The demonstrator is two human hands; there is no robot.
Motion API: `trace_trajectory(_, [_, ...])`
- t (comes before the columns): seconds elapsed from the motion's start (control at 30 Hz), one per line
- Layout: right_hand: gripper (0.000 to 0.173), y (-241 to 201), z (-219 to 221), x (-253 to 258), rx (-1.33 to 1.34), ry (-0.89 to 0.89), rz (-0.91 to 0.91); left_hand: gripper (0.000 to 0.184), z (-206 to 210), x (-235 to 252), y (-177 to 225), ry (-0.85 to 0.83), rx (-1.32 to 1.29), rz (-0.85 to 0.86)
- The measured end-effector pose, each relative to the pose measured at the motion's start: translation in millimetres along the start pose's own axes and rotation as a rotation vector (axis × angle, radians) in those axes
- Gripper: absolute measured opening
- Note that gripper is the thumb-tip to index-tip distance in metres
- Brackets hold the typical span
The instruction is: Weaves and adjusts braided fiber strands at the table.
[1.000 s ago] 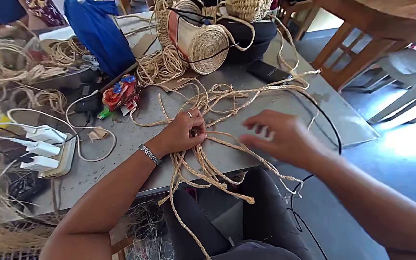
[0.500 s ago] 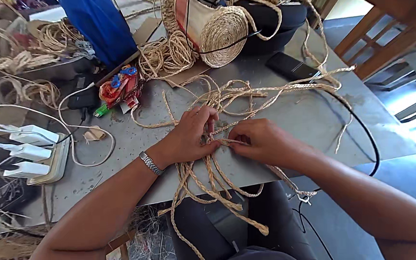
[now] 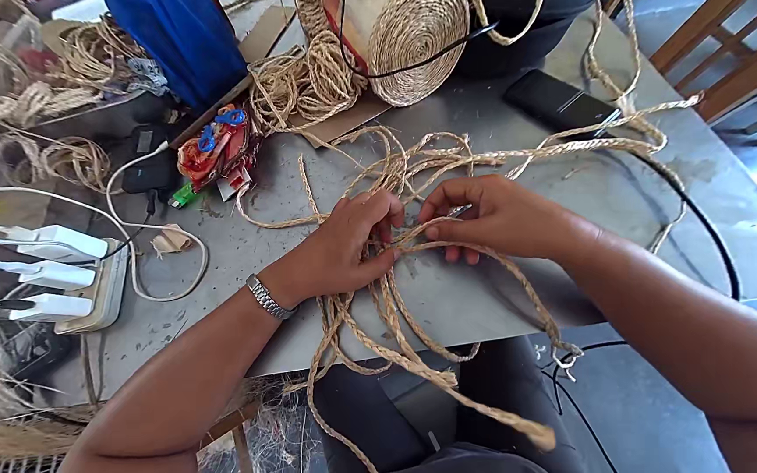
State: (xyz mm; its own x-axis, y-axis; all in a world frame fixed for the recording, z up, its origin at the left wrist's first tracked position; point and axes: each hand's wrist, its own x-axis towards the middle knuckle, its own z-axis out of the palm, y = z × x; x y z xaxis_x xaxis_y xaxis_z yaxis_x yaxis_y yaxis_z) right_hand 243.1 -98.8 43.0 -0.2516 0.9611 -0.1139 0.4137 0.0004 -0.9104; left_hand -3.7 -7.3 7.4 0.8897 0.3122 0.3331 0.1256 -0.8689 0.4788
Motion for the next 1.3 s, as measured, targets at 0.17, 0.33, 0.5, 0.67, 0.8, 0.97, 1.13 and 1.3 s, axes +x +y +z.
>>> trace_trajectory(0.17, [0.015,11.2,0.2,0.2,0.039,-0.016,-0.073,0.032,-1.9,0.5,0.6,-0.019,-0.014,-0.011])
trace_trajectory(0.33, [0.011,5.8,7.7,-5.9,0.06,0.001,-0.064,0.02,-3.2,1.0,0.6,-0.032,0.005,-0.002])
trace_trajectory(0.5, [0.008,5.2,9.6,-7.0,0.014,0.003,-0.094,0.02,-4.6,0.6,-0.4,-0.043,-0.002,0.001])
trace_trajectory(0.67, [0.014,15.5,5.6,-4.9,-0.154,0.027,-0.244,0.024,-8.2,0.6,-2.2,-0.086,-0.019,0.022])
trace_trajectory(0.8, [0.012,22.0,4.7,-4.2,-0.248,0.027,-0.364,0.033,-11.0,-0.3,-3.2,-0.106,-0.016,0.059])
trace_trajectory(0.97, [0.024,25.3,10.2,-5.3,-0.387,0.076,-0.459,0.032,-10.6,-0.8,-1.5,-0.124,0.029,0.084])
trace_trajectory(1.13, [0.013,23.3,22.4,-9.2,-0.684,0.195,-0.619,0.032,-10.7,-0.1,-1.1,-0.139,0.012,0.047])
trace_trajectory(1.3, [0.018,21.3,26.1,-10.8,-0.851,0.247,-0.639,0.03,-10.0,0.9,-3.0,-0.107,-0.02,0.025])
